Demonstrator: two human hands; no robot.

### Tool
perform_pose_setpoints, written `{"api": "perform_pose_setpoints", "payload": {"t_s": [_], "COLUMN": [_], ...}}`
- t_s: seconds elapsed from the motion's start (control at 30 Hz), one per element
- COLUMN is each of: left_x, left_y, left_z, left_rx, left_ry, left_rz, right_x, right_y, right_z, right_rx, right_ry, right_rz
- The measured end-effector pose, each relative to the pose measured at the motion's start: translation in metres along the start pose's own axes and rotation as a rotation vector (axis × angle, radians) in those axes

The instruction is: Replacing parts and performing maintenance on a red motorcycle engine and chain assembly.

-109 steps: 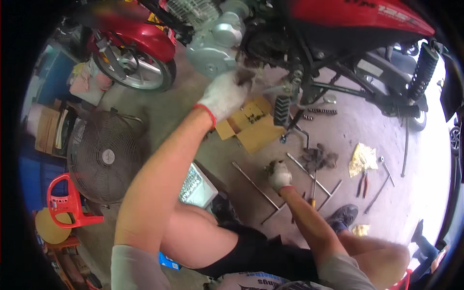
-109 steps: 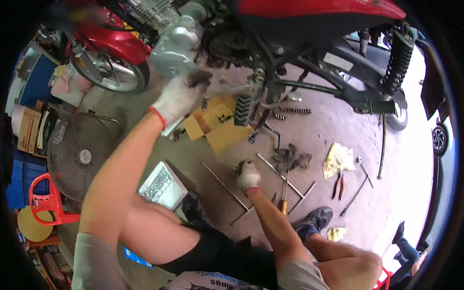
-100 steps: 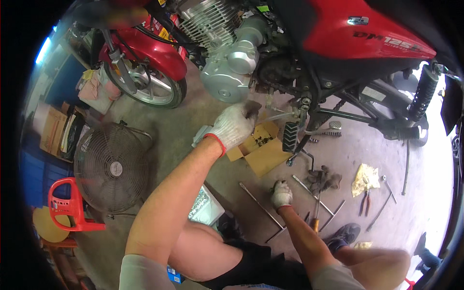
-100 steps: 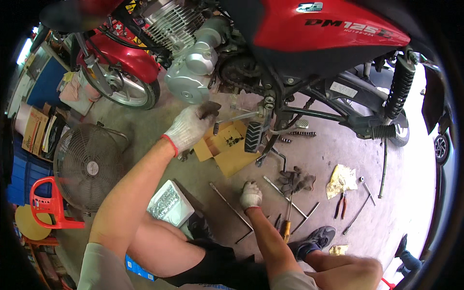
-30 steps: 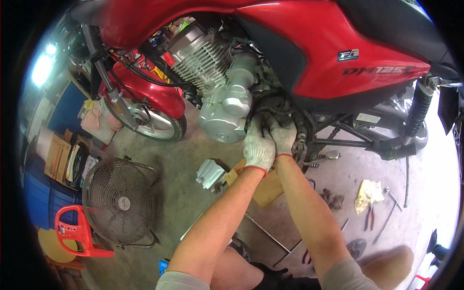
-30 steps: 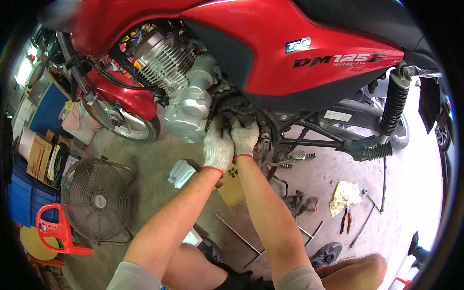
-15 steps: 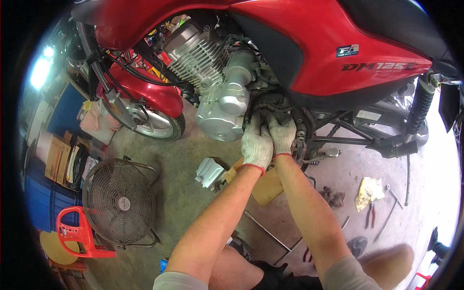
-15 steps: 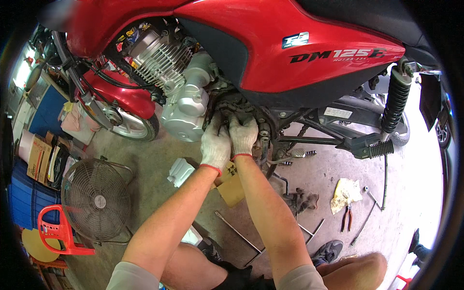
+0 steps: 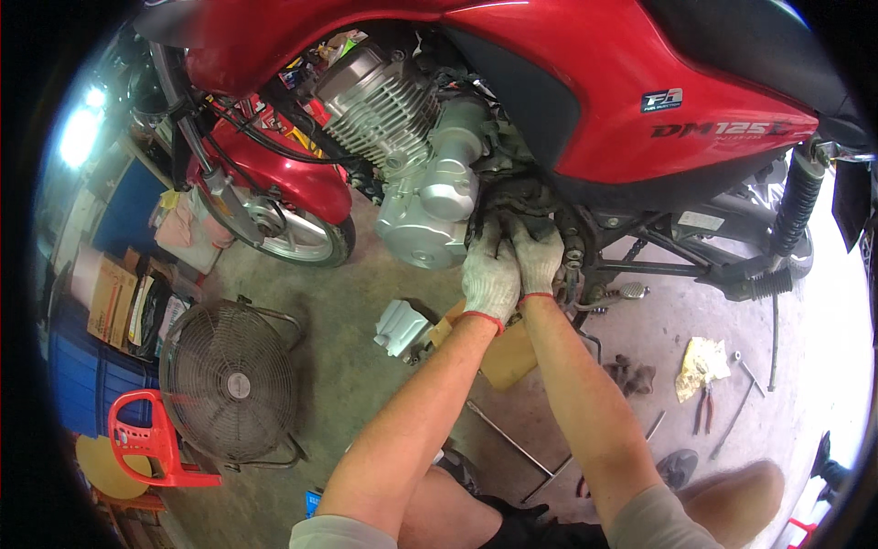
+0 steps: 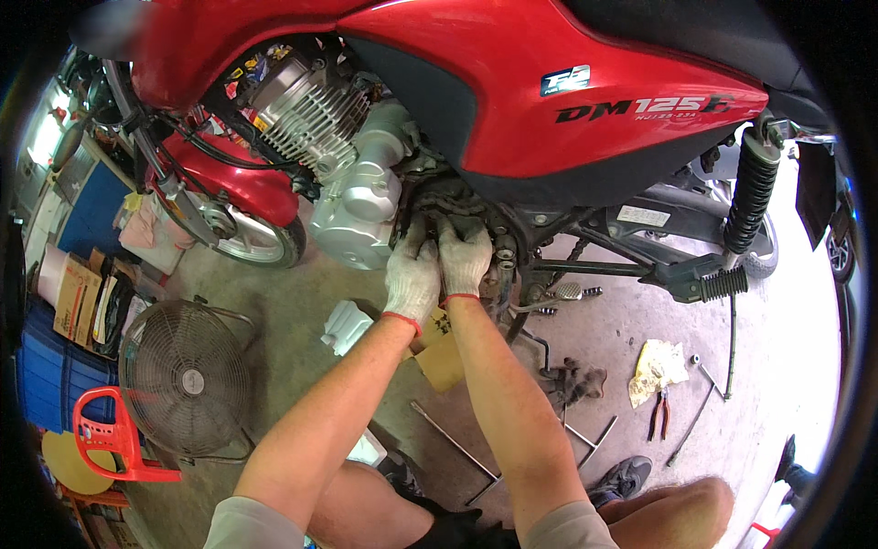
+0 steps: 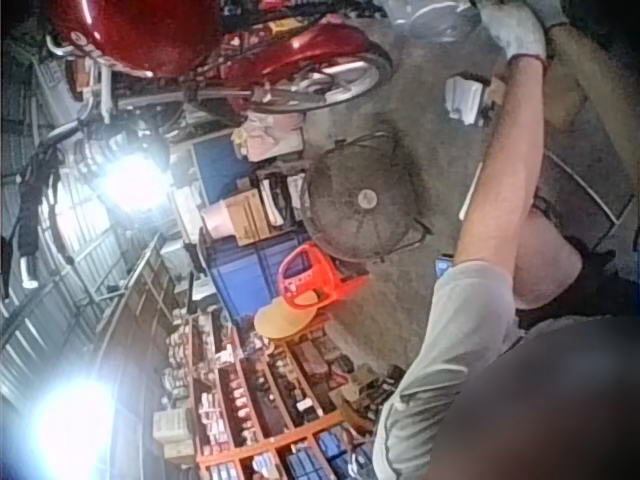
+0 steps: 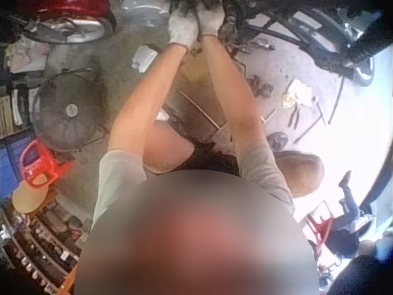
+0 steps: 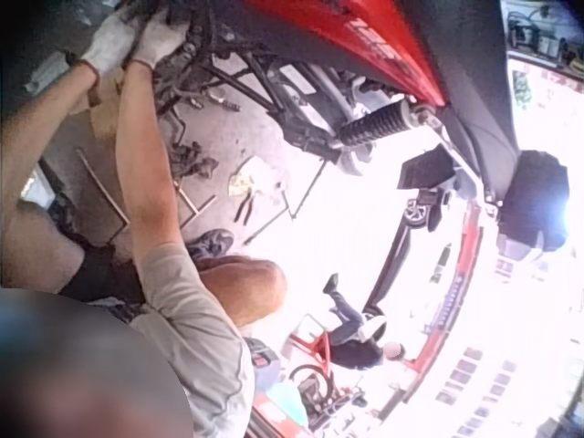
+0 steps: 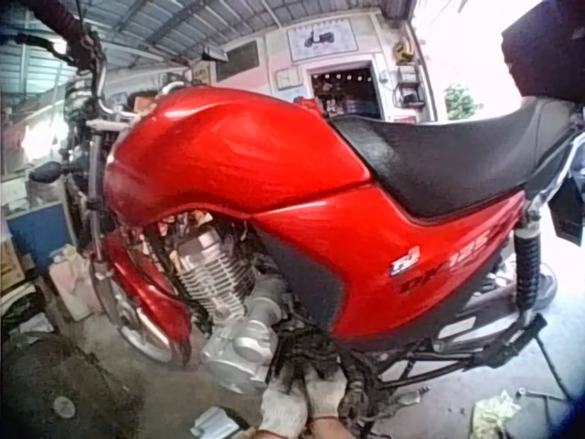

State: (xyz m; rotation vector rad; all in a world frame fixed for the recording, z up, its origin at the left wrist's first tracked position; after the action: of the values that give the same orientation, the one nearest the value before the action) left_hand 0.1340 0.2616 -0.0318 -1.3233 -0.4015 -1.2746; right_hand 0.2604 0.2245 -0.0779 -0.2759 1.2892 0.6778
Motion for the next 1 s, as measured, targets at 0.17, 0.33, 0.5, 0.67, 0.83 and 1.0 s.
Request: {"api": "perform_pose_setpoints", "payload": {"t_s": [0.17, 0.33, 0.5, 0.67, 0.83, 1.0], "left_x": [-0.010, -0.011, -0.012, -0.011, -0.010, -0.009], "left_y": [0.005, 0.006, 0.006, 0.007, 0.008, 0.009], "left_z": [0.001, 0.003, 0.003, 0.006, 0.006, 0.002], "left_rx": [-0.106, -0.128, -0.131, -0.121, -0.134, -0.108], "left_ry": [-0.151, -0.119, -0.151, -0.142, -0.120, -0.139], "left_rz": [-0.030, -0.077, -0.092, -0.094, -0.139, -0.151], "right_x": [-0.002, 0.006, 0.007, 0.008, 0.009, 0.013], "right_y": [0.000, 0.003, 0.003, 0.001, 0.000, -0.004], "right_z": [-0.003, 0.000, -0.001, -0.001, 0.003, 0.004], "right_rx": [0.017, 0.001, 0.000, 0.031, 0.007, 0.043], "right_ry": [0.033, 0.016, 0.007, 0.023, -0.026, 0.014], "right_rz": [0.095, 0.169, 0.185, 0.207, 0.093, -0.084]}}
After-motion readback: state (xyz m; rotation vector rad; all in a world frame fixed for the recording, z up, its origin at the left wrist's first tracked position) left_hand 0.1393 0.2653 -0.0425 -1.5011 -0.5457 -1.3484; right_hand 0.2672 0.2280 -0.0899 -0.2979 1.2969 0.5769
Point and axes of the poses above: each hand's wrist, its own z-axis towards the middle knuckle, its own y-axis out of the palm, x = y × z, the point moved 8 cm from there along z, towards the middle knuckle, and after that the axes turned 7 degrees about -x, right-handed, at the moved point
